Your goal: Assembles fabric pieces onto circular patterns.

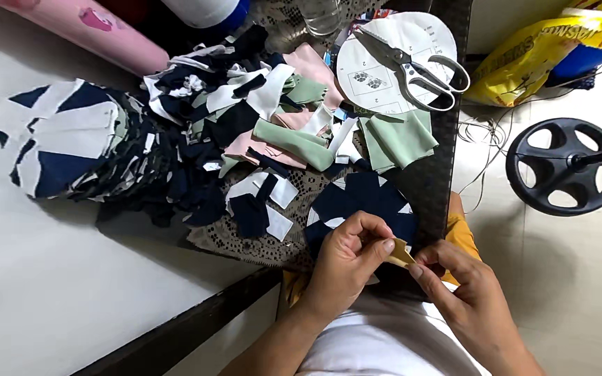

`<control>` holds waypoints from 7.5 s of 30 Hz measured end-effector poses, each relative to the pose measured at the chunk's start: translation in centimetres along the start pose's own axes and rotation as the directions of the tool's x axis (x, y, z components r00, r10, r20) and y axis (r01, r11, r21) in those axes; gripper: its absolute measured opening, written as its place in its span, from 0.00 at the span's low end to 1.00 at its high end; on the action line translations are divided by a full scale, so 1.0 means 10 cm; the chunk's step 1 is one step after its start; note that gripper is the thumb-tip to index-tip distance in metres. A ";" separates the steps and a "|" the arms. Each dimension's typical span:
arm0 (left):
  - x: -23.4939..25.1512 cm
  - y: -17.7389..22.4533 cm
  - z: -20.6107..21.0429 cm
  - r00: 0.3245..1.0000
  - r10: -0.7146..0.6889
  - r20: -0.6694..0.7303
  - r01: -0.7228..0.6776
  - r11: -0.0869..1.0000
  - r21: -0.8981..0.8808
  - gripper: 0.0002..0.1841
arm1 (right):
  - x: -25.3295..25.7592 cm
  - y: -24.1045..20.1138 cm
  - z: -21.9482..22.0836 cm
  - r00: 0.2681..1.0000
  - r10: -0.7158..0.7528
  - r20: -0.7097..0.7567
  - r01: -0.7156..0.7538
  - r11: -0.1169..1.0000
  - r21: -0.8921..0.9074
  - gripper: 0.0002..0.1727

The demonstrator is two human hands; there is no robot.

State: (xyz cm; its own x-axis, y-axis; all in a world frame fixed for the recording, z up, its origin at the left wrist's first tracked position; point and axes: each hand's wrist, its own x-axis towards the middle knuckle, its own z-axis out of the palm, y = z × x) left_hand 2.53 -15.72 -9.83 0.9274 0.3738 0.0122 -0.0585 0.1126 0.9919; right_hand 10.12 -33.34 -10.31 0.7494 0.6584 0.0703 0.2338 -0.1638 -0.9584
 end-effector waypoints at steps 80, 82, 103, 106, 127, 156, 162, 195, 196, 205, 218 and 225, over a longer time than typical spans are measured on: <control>0.39 -0.18 0.09 0.930 0.278 0.242 -0.335 0.368 0.867 0.12 | 0.54 0.03 0.00 0.998 -0.011 -0.057 -0.033 0.698 -0.715 0.10; 0.38 -0.19 0.09 0.931 0.270 0.245 -0.333 0.354 0.874 0.13 | 0.54 0.03 0.00 0.999 -0.007 -0.054 -0.034 0.694 -0.719 0.09; 0.30 0.14 0.05 0.999 -0.023 0.038 -0.025 0.411 0.911 0.13 | 0.50 0.46 0.06 0.969 -0.232 -0.083 0.163 0.856 -0.491 0.09; 0.32 0.19 0.01 0.994 -0.112 -0.015 0.060 0.410 0.910 0.12 | 0.49 0.49 0.07 0.968 -0.237 -0.089 0.166 0.861 -0.481 0.10; 0.24 -0.22 -0.05 0.950 0.208 0.233 -0.275 0.203 0.940 0.18 | 0.47 0.60 0.09 0.959 -0.260 -0.110 0.182 0.868 -0.462 0.11; 0.26 -0.21 -0.05 0.948 0.219 0.230 -0.288 0.291 0.912 0.21 | 0.44 0.51 -0.09 0.963 -0.073 -0.261 0.022 0.981 -0.191 0.27; 0.19 -0.19 -0.10 0.934 0.249 0.255 -0.323 0.285 0.903 0.19 | 0.37 0.53 -0.16 0.947 -0.161 -0.277 0.093 0.966 -0.242 0.11; 0.31 0.11 -0.21 0.997 0.000 0.077 -0.074 0.263 0.962 0.07 | 0.02 0.54 0.13 0.917 -0.358 -0.175 0.216 0.816 -0.537 0.10; 0.31 0.11 -0.21 0.997 -0.004 0.075 -0.072 0.262 0.962 0.07 | 0.02 0.54 0.13 0.917 -0.358 -0.177 0.216 0.817 -0.535 0.10; 0.30 0.11 -0.21 0.996 -0.028 0.083 -0.072 0.275 0.959 0.08 | 0.05 0.51 0.12 0.922 -0.338 -0.187 0.202 0.835 -0.512 0.11; 0.21 0.00 -0.05 0.968 0.119 0.219 -0.243 0.255 0.936 0.14 | 0.22 0.44 0.10 0.940 -0.298 -0.167 0.157 0.812 -0.562 0.13; 0.01 -0.23 0.08 0.964 0.097 0.246 -0.258 0.134 0.957 0.39 | 0.40 0.37 0.10 0.939 -0.320 -0.126 0.184 0.778 -0.601 0.14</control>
State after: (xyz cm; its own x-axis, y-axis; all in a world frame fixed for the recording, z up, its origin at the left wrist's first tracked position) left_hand 3.10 -16.70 -11.98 0.9796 0.1445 0.1396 0.1062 -0.9622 0.2509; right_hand 13.38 -30.60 -13.85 0.7069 0.5778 0.4079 0.6923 -0.4473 -0.5662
